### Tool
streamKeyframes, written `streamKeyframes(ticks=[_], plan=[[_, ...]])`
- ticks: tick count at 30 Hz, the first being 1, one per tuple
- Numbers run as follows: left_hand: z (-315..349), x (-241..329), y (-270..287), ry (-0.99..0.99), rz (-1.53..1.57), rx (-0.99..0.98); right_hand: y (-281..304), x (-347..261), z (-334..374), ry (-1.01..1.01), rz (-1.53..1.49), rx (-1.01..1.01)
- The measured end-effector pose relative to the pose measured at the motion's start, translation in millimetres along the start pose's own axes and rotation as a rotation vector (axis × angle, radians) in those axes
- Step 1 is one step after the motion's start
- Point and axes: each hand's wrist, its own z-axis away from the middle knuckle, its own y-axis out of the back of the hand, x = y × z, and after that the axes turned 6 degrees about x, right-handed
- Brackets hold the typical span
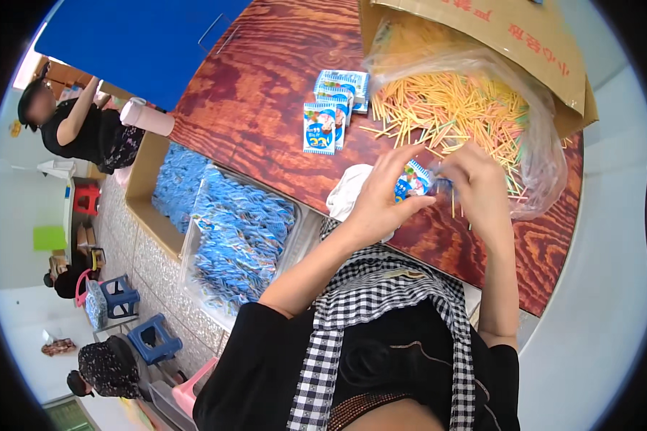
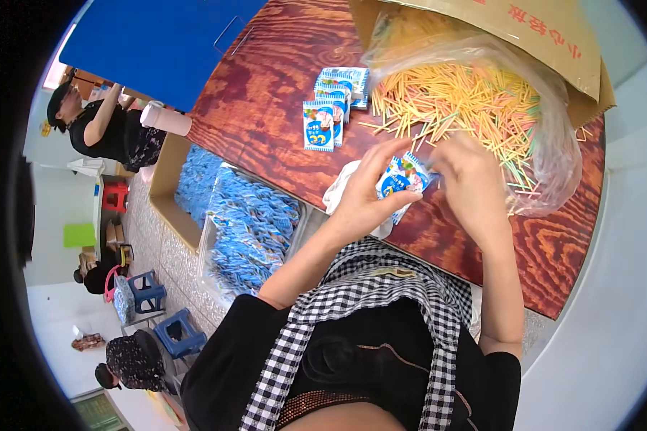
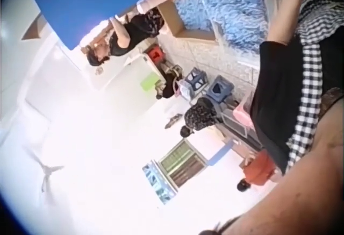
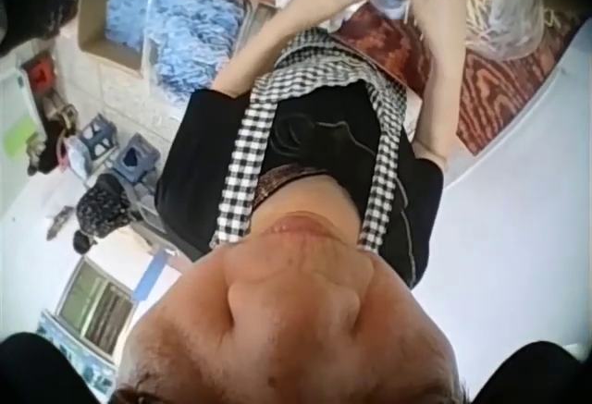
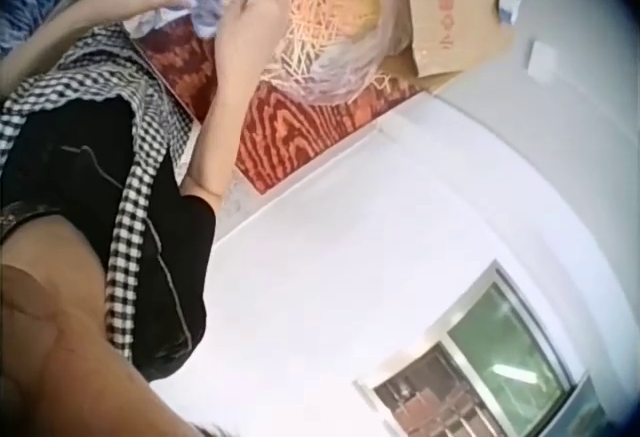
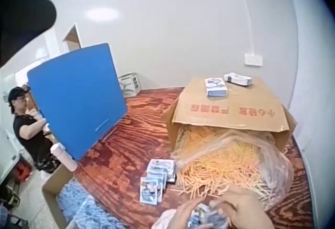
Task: Placing small yellow sticks into individual plastic packets.
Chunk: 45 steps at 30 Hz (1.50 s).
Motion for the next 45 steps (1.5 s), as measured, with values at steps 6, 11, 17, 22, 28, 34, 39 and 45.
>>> streamKeyframes(ticks=[6, 11, 17, 22, 28, 34, 39, 45], plan=[[8, -21, 20, 0.212, 0.144, 0.003, -45, -15, -5, 0.093, -0.055, 0.093], [10, -22, 43, 0.009, 0.024, 0.035, -65, 1, -9, 0.106, -0.238, -0.009], [10, -71, 61, 0.385, 0.295, 0.450, -60, 5, -7, 0.026, -0.297, 0.105], [-20, -139, 65, 0.293, -0.188, 0.477, -44, 40, 21, -0.208, -0.338, 0.064], [-44, -144, 52, 0.080, -0.258, 0.524, -37, 60, 33, -0.329, -0.274, 0.136], [-35, -133, 55, 0.087, -0.115, 0.406, -77, 69, 19, -0.182, 0.449, 0.291], [-25, -109, 56, 0.017, -0.236, 0.416, -80, 88, 19, -0.201, 0.343, 0.324], [-7, -44, 8, -0.104, -0.407, 0.085, -60, 79, 24, -0.042, 0.185, 0.336]])
